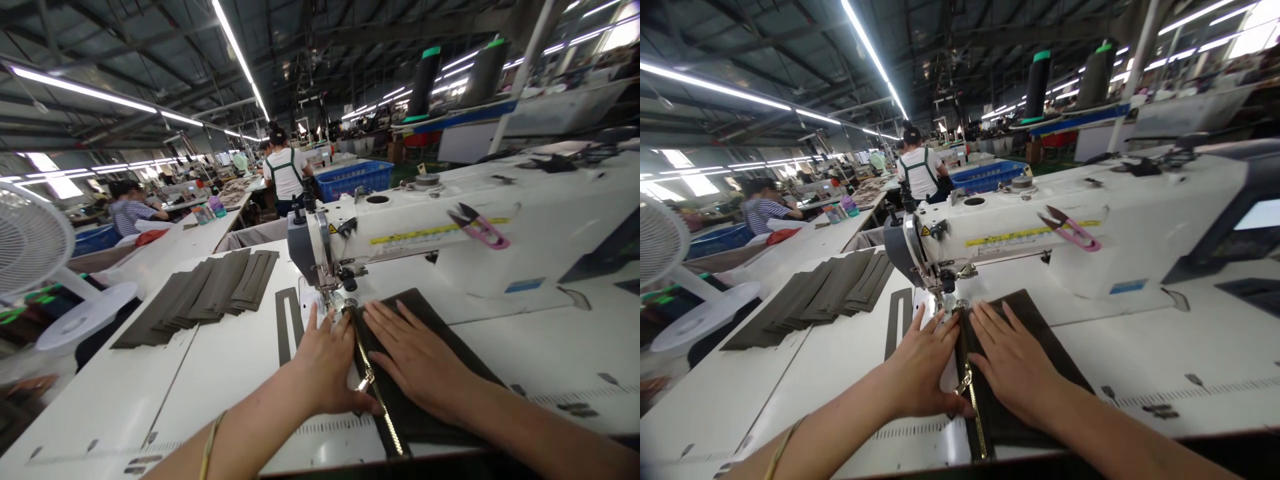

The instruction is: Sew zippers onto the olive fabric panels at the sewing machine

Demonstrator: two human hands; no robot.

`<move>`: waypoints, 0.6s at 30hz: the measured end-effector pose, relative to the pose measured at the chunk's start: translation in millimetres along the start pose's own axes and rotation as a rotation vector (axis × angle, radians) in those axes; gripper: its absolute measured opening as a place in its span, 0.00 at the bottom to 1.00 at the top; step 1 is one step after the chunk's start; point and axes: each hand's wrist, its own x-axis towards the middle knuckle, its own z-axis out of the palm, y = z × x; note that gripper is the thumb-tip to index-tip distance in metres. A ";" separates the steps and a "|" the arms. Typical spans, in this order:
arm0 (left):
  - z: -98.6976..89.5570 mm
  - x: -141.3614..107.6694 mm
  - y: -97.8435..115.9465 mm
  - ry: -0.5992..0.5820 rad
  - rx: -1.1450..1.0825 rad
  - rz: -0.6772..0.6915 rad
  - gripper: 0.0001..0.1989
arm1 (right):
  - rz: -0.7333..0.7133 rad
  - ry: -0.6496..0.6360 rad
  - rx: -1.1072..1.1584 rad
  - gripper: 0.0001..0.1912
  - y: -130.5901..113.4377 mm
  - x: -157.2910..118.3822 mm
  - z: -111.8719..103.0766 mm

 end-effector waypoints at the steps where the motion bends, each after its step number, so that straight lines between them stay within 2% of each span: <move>1: 0.6 -0.1 -0.6 0.011 -0.005 0.004 0.53 | 0.014 -0.053 0.023 0.25 -2.1 -3.5 7.7; 3: 1.4 -0.9 -1.3 0.046 -0.017 0.007 0.54 | 0.088 -0.114 0.046 0.28 0.3 -14.4 21.0; 5: 1.7 -2.0 -1.5 0.061 -0.024 0.003 0.54 | 0.176 -0.105 0.023 0.32 8.7 -28.1 27.9; 9: 3.4 -3.7 -2.6 0.024 -0.052 -0.006 0.53 | 0.323 -0.008 -0.109 0.35 27.1 -52.7 18.6; 12: 5.3 -4.4 -4.0 0.028 -0.088 0.001 0.54 | 0.401 -0.021 -0.165 0.29 31.2 -63.2 -0.9; 18: 4.6 -6.5 -2.7 -0.002 -0.088 -0.017 0.54 | 0.598 -0.226 -0.163 0.14 27.5 -76.3 -27.0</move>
